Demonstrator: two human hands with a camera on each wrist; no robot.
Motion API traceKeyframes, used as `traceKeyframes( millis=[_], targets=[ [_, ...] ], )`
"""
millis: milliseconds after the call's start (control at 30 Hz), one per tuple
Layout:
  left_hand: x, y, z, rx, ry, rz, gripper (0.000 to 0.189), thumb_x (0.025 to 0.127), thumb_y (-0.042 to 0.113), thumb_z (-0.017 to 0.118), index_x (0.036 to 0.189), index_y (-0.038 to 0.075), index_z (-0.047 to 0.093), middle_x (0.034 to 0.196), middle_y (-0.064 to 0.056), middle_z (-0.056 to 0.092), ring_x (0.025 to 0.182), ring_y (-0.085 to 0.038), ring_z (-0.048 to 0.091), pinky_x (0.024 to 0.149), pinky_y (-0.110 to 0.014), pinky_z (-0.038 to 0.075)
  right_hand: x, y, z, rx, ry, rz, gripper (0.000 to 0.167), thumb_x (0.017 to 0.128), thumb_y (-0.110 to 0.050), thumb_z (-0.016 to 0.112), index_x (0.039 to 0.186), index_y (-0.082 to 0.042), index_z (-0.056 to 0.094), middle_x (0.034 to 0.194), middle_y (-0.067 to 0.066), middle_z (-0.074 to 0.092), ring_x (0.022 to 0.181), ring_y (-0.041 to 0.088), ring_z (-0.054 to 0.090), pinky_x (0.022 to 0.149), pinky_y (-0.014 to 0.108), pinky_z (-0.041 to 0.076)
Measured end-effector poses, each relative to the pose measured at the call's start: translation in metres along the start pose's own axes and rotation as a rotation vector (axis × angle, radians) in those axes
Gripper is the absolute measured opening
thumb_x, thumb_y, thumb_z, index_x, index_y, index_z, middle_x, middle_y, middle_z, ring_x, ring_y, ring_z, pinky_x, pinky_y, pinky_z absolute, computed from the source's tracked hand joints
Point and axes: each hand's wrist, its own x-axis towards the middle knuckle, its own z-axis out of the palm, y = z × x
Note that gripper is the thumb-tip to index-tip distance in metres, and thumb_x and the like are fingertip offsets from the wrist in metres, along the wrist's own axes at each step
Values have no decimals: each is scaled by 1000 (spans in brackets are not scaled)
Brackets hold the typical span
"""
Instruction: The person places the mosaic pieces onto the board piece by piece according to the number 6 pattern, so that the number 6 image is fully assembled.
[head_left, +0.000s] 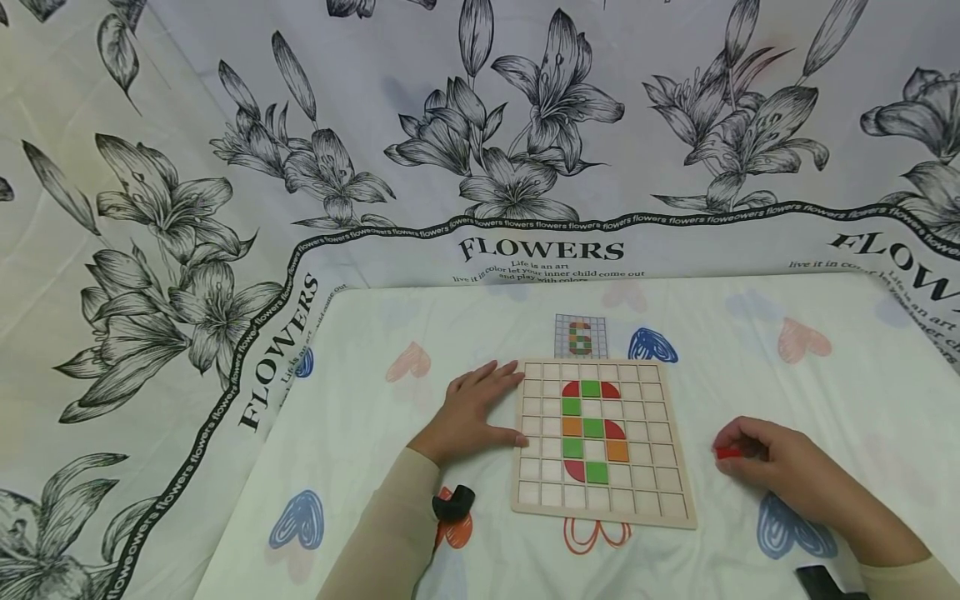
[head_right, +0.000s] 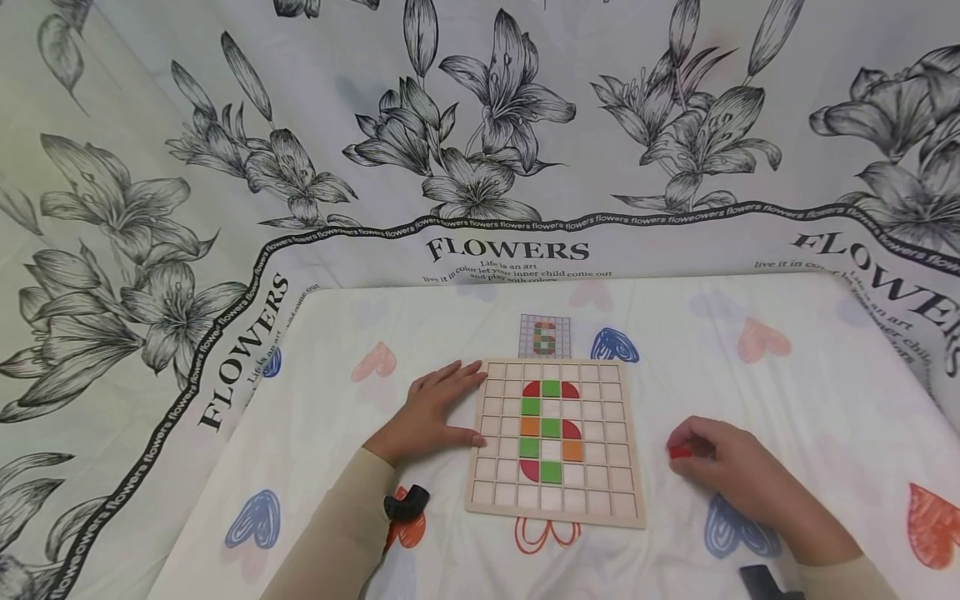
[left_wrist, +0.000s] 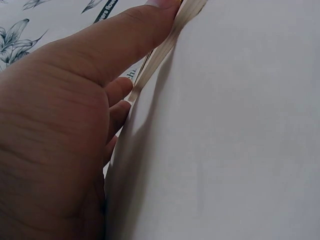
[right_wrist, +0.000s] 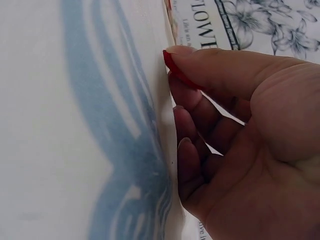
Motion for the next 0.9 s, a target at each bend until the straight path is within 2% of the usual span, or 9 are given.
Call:
traceKeyframes(
  millis=[300,533,900],
  targets=[
    [0,0,0,-3,-4,-1,102,85,77,77,171,36,39,176,24,20,163,-7,5,126,-53,11,2,-5,-1,3,42,48,24,94,-17,88,111,-14,73,95,-8,71,83,7,63,75,24,51],
    [1,0,0,5,-2,-5,102,85,79,76,171,38,38,175,26,19,163,-6,5,127,-51,12,2,-8,1,78,59,22,22,94,-10,87,112,-11,75,98,-5,74,83,9,66,75,21,51],
    [1,0,1,1,-4,-10,102,85,79,76,171,39,38,175,27,19,163,-6,4,127,-51,11,2,-14,0,131,76,21,19,95,-12,86,111,-11,76,98,-4,75,82,11,68,74,19,50]
  ],
)
